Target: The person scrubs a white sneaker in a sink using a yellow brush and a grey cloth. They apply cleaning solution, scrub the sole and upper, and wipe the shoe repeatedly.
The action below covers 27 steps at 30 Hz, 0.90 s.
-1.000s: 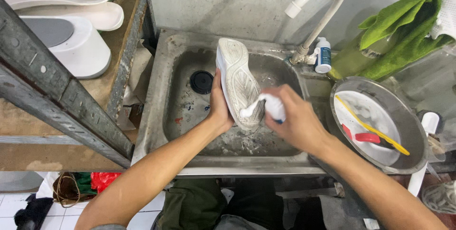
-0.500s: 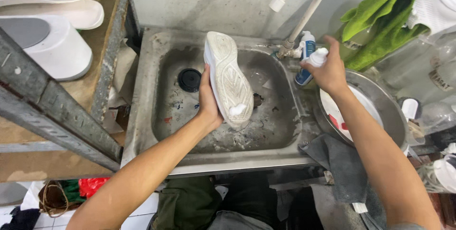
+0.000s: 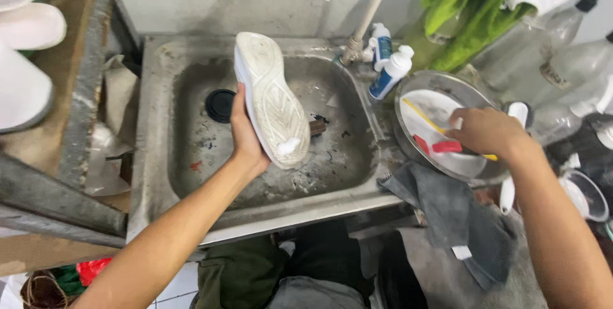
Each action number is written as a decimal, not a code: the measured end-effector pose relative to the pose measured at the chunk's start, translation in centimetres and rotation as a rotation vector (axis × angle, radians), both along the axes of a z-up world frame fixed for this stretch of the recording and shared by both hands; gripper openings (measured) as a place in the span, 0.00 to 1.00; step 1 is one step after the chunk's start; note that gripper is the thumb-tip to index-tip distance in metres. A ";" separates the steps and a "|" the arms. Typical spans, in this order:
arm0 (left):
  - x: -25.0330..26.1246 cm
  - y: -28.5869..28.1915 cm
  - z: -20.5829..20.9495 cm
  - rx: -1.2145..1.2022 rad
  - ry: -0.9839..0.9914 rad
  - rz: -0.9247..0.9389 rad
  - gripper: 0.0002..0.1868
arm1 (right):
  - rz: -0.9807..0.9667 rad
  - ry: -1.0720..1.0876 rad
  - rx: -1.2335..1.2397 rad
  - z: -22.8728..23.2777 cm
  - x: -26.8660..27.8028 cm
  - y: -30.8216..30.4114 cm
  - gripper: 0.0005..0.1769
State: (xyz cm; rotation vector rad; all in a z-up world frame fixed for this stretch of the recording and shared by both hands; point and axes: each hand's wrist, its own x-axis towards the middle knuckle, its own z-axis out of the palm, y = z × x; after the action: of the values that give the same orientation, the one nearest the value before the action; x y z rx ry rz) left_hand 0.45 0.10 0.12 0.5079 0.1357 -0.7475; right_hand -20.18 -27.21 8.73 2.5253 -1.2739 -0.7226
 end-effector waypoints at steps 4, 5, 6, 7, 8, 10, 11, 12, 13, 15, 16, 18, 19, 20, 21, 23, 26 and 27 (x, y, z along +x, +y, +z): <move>-0.3 -0.3 -0.2 0.009 -0.043 -0.022 0.33 | 0.173 -0.120 0.061 -3.4 -5.9 -6.5 0.15; -0.3 -0.4 -0.4 -0.010 -0.046 -0.020 0.31 | 0.182 -0.167 0.078 -3.4 -6.5 -6.6 0.15; -0.3 -0.4 -0.5 -0.029 -0.049 -0.017 0.29 | 0.191 -0.215 0.095 -3.4 -7.1 -6.8 0.18; -0.6 -0.2 0.0 -0.028 -0.051 -0.021 0.29 | 0.186 -0.218 0.095 -3.6 -7.4 -6.6 0.18; -0.8 0.1 0.5 0.021 -0.084 -0.026 0.30 | 0.144 -0.217 0.065 -3.9 -7.7 -6.4 0.20; -1.1 0.4 0.9 0.069 -0.123 -0.027 0.31 | 0.105 -0.223 0.033 -3.8 -7.9 -5.8 0.21; -1.0 0.4 0.8 0.046 -0.125 -0.024 0.31 | 0.125 -0.251 0.030 -3.5 -7.8 -5.3 0.23; -0.8 0.5 0.8 0.023 -0.126 -0.021 0.31 | 0.146 -0.279 0.028 -3.2 -7.7 -4.8 0.24; -0.7 0.3 0.9 0.018 -0.133 -0.008 0.31 | 0.160 -0.285 0.023 -3.8 -8.5 -5.9 0.24; -0.5 0.4 1.0 0.010 -0.055 0.036 0.33 | 0.341 -0.464 -0.061 -5.4 -9.7 -8.0 0.30; 0.0 0.1 0.6 0.010 -0.056 0.055 0.33 | 0.360 -0.466 -0.057 -4.5 -9.2 -6.9 0.30; 1.0 -0.1 -0.3 -0.090 -0.061 0.089 0.31 | 0.256 -0.404 -0.165 -3.0 -8.6 -4.3 0.22; 1.1 0.2 0.1 -0.089 -0.068 0.109 0.31 | 0.275 -0.411 -0.161 -2.4 -8.4 -3.4 0.22; 1.1 0.6 0.5 -0.087 -0.084 0.121 0.31 | 0.242 -0.438 -0.237 -1.8 -8.3 -2.5 0.24; 1.0 0.8 0.8 -0.086 -0.097 0.127 0.31 | 0.204 -0.461 -0.315 -1.2 -8.4 -1.5 0.27; 1.2 0.9 0.9 -0.114 -0.097 0.160 0.31 | 0.284 -0.533 -0.366 -0.3 -8.3 0.1 0.25; 1.4 1.4 1.4 -0.133 -0.092 0.206 0.31 | 0.445 -0.685 -0.422 0.0 -7.2 2.4 0.23; 1.5 1.5 1.9 -0.133 -0.101 0.219 0.31 | 0.525 -0.777 -0.438 0.1 -6.5 3.0 0.22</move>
State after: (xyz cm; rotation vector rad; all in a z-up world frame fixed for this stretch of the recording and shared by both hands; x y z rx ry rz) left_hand 1.97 1.64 1.98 0.3953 0.0457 -0.5123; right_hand -26.72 -24.20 8.83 2.6157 -0.7179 0.6346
